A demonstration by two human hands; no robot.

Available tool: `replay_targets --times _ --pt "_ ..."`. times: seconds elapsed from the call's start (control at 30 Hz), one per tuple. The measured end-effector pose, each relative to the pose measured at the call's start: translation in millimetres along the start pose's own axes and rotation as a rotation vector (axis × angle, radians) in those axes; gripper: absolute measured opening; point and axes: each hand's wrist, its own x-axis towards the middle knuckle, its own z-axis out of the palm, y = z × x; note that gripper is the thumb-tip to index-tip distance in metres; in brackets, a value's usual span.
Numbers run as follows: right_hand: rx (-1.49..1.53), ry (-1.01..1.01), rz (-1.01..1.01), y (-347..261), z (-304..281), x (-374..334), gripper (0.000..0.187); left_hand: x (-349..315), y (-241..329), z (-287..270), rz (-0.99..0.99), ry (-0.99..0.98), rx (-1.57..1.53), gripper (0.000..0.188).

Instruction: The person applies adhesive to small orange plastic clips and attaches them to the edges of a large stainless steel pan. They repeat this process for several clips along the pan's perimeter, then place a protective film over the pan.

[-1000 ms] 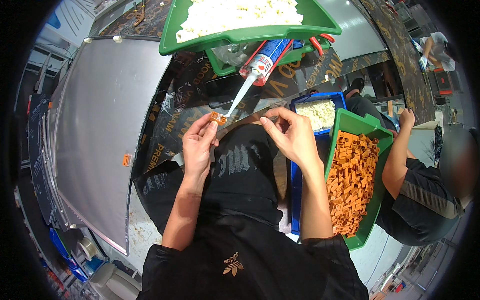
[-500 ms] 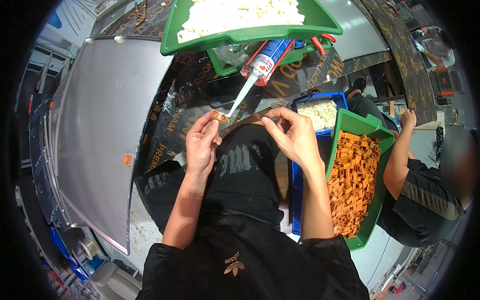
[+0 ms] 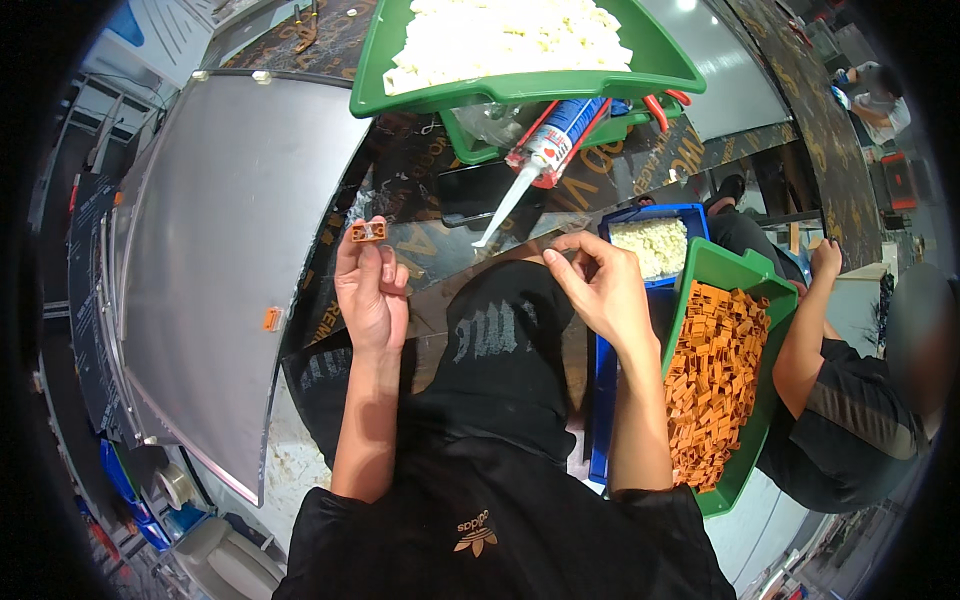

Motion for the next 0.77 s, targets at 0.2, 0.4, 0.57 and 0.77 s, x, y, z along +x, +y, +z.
replay_targets --times 0.2,0.4,0.57,0.77 --pt "-0.013 -0.016 0.016 -1 4 -1 0.019 -2 1 -3 0.047 -0.015 0.314 0.03" --pt "-0.068 0.021 0.027 1 0 -1 0.026 -8 -32 11 0.031 0.039 0.64 0.026" --pt "-0.051 0.012 0.009 0 -3 0 0.025 -17 -42 16 -0.084 0.023 0.629 0.024" --pt "-0.049 0.006 0.033 1 -3 -1 0.021 -22 -44 21 -0.08 0.013 0.595 0.027"
